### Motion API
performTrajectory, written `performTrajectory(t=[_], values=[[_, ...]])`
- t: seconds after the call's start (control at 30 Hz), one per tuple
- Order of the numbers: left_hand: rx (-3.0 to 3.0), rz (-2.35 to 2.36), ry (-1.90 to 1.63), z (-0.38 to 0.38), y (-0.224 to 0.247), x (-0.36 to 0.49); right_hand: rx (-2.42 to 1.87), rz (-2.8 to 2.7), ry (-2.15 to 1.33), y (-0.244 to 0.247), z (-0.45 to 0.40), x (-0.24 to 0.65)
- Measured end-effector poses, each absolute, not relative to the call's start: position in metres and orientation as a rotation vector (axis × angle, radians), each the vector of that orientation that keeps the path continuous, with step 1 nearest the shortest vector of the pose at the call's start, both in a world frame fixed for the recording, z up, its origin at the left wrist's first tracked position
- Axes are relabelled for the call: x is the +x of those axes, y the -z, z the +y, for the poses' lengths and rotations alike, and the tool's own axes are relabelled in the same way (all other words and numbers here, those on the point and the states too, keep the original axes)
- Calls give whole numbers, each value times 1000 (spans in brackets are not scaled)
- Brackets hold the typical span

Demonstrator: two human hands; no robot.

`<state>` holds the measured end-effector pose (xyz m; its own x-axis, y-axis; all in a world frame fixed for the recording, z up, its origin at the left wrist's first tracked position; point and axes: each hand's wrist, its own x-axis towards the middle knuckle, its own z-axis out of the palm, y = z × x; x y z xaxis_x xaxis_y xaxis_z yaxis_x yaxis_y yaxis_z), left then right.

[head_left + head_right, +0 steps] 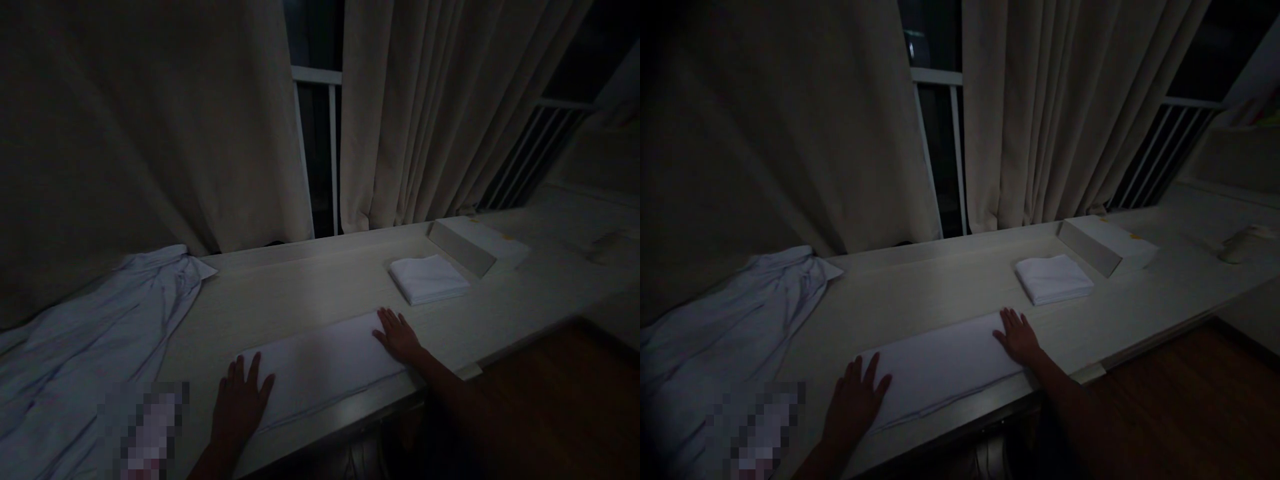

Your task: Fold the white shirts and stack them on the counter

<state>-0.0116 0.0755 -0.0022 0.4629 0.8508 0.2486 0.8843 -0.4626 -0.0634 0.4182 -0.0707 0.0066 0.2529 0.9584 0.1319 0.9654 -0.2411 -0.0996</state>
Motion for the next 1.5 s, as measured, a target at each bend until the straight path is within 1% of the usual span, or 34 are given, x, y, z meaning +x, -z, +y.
performTrajectory(t=[0.1,0.23,0.37,0.53,0.63,0.97,1.07,1.17,1.3,1.4,1.5], values=[[-2522,-1502,214,78,2,-13,-2424,-1736,59,-1,-80,433],[-2539,-1487,134,92,-8,-10,-2392,-1731,101,-1,-83,433],[-2601,-1451,171,106,-16,-4,-2382,-1709,117,-1,-84,431],[-2565,-1561,207,111,1,-6,-2403,-1708,106,-2,-84,431],[-2556,-1547,263,112,7,-8,-2405,-1712,104,-5,-84,430],[-2632,-1574,278,118,14,-25,-2389,-1674,58,-6,-85,431],[-2569,-1589,294,114,7,-26,-2403,-1679,72,-14,-84,430],[-2512,-1490,342,95,-12,-5,-2344,-1722,174,-29,-81,407],[-2701,-1076,324,46,-29,46,-2082,-1936,189,-36,-78,330],[-2803,-948,298,12,-22,74,-1933,-2011,166,-24,-83,276],[-2776,-1030,325,-1,-9,72,-1965,-1974,142,-10,-96,269]])
